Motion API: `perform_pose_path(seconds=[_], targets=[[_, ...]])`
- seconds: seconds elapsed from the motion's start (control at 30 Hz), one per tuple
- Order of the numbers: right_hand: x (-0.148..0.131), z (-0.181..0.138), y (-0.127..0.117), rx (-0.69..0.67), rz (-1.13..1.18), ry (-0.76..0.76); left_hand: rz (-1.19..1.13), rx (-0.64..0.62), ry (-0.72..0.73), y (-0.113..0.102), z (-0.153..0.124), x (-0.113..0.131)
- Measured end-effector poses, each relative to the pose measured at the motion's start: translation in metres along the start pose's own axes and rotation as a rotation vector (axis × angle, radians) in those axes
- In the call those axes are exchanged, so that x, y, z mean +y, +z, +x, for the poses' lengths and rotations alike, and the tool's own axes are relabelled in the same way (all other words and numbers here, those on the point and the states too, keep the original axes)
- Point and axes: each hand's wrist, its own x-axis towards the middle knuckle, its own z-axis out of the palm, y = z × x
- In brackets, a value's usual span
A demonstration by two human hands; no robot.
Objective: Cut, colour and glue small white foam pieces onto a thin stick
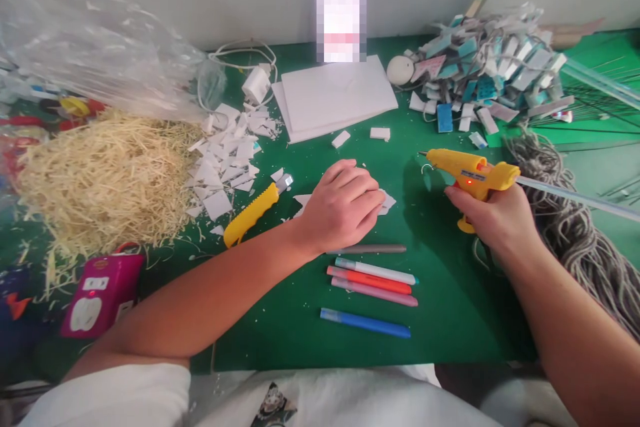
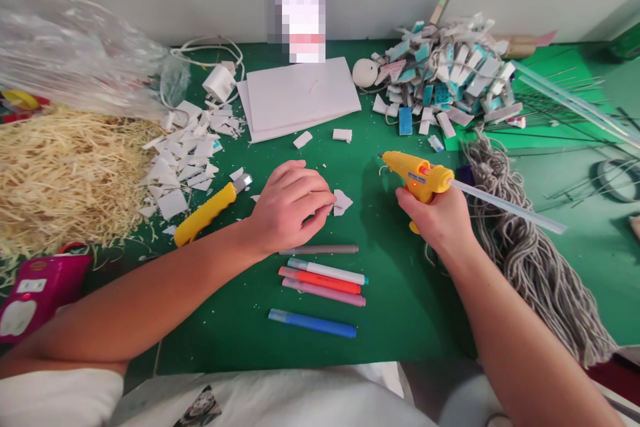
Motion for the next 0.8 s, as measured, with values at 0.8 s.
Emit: perform_pose_path(seconds=[0.8], targets=[[-0.006, -0.014, 0.009, 0.07, 0.272, -0.11, -0.05, -0.092, -0.023, 0.002, -0.002, 0.0]])
